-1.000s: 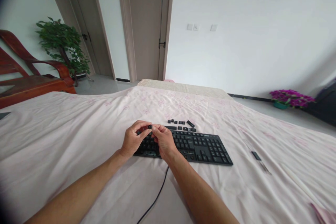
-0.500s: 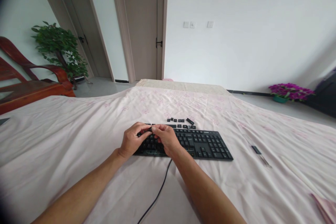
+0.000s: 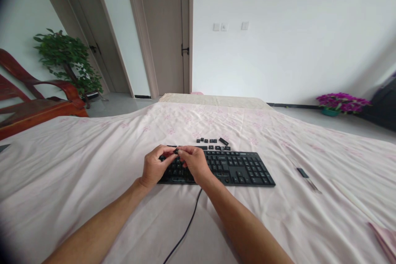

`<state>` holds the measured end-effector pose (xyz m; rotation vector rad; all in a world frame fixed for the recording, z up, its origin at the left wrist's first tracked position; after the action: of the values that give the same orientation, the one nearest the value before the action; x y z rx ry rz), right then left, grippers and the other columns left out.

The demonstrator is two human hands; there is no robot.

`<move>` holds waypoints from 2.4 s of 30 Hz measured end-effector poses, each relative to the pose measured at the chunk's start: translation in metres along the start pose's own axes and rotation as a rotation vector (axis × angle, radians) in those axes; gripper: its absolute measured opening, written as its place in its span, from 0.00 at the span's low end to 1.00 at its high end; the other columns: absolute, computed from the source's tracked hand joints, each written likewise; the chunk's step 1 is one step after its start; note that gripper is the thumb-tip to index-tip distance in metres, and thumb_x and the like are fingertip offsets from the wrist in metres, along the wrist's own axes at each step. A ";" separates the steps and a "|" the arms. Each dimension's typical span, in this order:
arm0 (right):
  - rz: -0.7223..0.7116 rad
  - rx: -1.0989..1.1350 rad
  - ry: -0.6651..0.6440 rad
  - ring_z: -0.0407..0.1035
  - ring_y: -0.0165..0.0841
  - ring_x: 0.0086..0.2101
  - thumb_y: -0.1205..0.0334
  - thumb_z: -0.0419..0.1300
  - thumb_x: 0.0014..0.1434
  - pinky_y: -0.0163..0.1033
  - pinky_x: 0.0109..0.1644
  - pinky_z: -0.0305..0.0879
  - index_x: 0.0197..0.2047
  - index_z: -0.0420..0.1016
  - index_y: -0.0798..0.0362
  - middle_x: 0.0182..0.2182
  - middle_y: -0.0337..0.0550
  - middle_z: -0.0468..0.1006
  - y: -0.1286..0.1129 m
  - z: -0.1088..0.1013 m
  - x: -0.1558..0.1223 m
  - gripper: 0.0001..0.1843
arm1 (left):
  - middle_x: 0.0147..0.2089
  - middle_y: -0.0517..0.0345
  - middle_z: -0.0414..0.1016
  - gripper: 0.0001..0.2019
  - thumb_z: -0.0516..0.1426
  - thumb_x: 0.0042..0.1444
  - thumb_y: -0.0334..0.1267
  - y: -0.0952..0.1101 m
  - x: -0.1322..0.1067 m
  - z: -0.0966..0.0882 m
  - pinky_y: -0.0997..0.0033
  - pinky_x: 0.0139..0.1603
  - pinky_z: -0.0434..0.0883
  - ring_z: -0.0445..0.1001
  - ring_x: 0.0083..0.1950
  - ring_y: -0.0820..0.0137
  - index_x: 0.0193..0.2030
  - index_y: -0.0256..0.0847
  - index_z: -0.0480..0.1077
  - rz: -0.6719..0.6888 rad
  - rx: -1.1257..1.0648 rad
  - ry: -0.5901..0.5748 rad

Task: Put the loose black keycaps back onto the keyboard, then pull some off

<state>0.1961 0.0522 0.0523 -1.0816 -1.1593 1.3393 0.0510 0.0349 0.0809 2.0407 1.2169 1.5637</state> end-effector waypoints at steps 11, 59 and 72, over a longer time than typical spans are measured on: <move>0.075 0.035 -0.090 0.60 0.24 0.22 0.55 0.65 0.46 0.30 0.22 0.57 0.28 0.78 0.56 0.22 0.39 0.72 -0.006 0.000 -0.002 0.12 | 0.38 0.55 0.77 0.11 0.60 0.55 0.40 -0.007 0.001 0.011 0.70 0.42 0.72 0.75 0.39 0.69 0.44 0.42 0.77 -0.117 -0.191 -0.099; 0.217 0.505 -0.445 0.67 0.21 0.24 0.63 0.77 0.35 0.26 0.26 0.61 0.32 0.80 0.56 0.25 0.37 0.77 0.014 0.013 -0.002 0.18 | 0.48 0.53 0.68 0.08 0.62 0.50 0.30 0.052 0.012 -0.010 0.67 0.44 0.72 0.72 0.47 0.67 0.37 0.44 0.74 0.215 0.150 -0.060; 0.168 0.466 -0.515 0.65 0.22 0.25 0.58 0.76 0.37 0.26 0.25 0.54 0.34 0.81 0.56 0.25 0.39 0.76 0.018 0.013 -0.004 0.19 | 0.52 0.54 0.67 0.10 0.58 0.51 0.23 0.060 0.011 -0.007 0.69 0.41 0.74 0.74 0.44 0.70 0.36 0.43 0.73 0.272 0.170 -0.123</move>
<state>0.1814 0.0474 0.0358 -0.5135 -1.0445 1.9756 0.0715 0.0054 0.1304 2.4601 1.0975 1.4624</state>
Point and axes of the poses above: each hand's wrist, its own x-axis towards the middle knuckle, its own z-axis out of the palm, y = z × x, the point moved 7 cm from there along x, towards the middle knuckle
